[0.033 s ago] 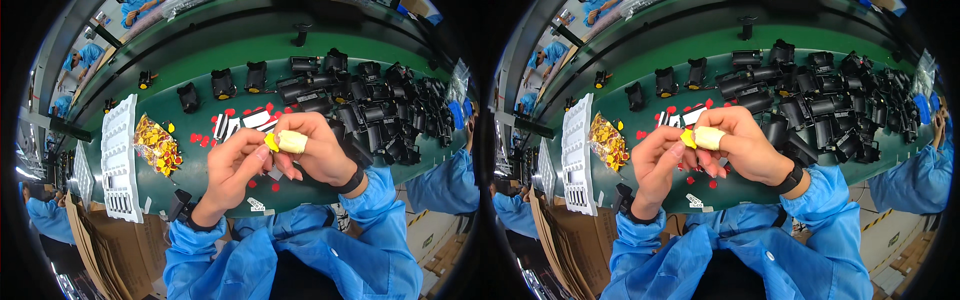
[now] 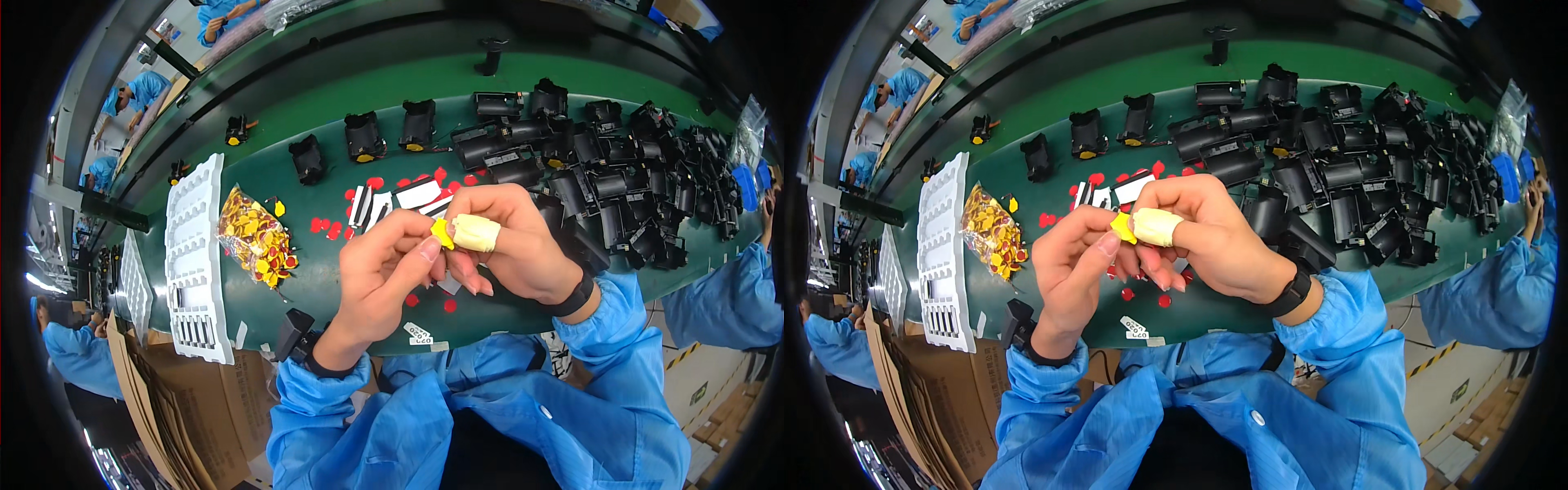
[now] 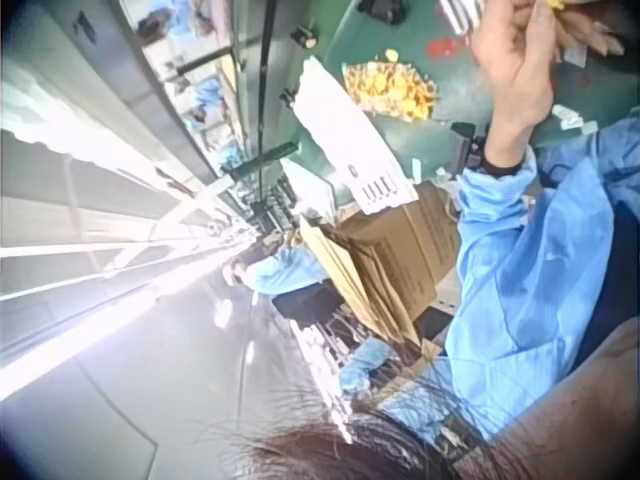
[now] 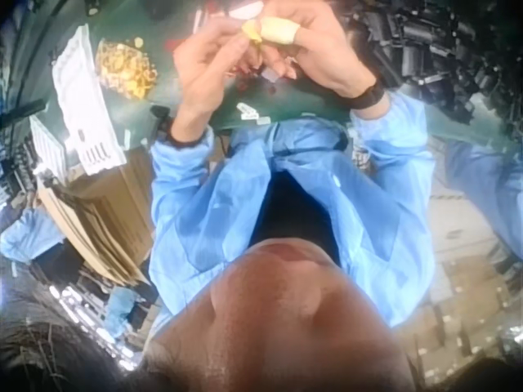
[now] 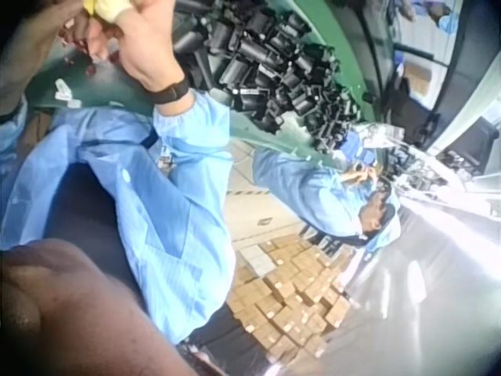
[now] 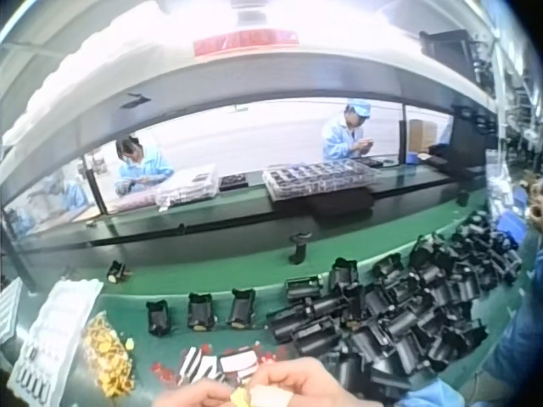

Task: Assembling electronic components by inserting internal modules into black plastic housings and applying red stickers.

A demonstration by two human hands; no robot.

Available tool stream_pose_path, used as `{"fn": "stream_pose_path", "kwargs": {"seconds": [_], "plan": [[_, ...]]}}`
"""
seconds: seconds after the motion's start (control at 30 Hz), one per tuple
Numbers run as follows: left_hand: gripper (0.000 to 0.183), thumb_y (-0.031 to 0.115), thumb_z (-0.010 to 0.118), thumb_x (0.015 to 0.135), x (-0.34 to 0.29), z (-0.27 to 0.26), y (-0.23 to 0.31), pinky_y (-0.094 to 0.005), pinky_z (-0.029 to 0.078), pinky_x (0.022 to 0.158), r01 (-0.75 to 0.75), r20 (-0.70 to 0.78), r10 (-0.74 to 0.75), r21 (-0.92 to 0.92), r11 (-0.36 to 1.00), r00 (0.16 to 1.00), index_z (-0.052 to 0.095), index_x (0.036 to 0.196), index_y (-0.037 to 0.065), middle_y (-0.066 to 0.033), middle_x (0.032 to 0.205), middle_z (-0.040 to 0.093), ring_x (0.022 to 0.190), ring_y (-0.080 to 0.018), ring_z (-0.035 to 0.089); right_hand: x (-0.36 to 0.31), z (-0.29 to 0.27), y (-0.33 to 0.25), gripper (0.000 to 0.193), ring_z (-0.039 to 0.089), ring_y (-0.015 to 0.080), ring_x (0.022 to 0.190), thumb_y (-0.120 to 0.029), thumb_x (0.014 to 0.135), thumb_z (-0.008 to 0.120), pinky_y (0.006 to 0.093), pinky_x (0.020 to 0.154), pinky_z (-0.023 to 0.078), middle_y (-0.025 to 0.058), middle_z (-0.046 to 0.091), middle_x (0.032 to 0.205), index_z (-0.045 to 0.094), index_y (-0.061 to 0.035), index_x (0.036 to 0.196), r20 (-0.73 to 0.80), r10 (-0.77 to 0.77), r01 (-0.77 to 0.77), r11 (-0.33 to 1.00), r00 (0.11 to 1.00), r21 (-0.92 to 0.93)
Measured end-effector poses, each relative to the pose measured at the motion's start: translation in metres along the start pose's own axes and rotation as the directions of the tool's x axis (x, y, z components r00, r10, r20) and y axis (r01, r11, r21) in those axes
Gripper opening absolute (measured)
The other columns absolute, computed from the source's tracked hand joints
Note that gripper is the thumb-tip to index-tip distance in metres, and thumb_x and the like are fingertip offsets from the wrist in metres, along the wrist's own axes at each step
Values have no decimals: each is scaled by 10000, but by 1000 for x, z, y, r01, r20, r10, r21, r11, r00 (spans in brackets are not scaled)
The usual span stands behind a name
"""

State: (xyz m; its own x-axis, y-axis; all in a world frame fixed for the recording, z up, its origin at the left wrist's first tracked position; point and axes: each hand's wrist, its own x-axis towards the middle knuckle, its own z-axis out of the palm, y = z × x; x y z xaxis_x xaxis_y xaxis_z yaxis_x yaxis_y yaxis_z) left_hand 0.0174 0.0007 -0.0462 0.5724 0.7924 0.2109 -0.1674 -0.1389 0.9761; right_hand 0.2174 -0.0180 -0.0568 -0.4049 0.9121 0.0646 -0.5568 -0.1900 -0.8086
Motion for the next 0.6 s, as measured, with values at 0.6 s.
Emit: {"fn": "stream_pose_path", "kwargs": {"seconds": [0.6], "plan": [[193,-83,655,697,-6,-14,-9,-341,403,493,-545,361,597,824,156,716,617,887,-84,-93,635,500,529,-232,499,-1,2,6,145,633,167,540,-109,962,590,258,428,462,112,652,721,618,32,952,46,180,-184,973,983,136]]}}
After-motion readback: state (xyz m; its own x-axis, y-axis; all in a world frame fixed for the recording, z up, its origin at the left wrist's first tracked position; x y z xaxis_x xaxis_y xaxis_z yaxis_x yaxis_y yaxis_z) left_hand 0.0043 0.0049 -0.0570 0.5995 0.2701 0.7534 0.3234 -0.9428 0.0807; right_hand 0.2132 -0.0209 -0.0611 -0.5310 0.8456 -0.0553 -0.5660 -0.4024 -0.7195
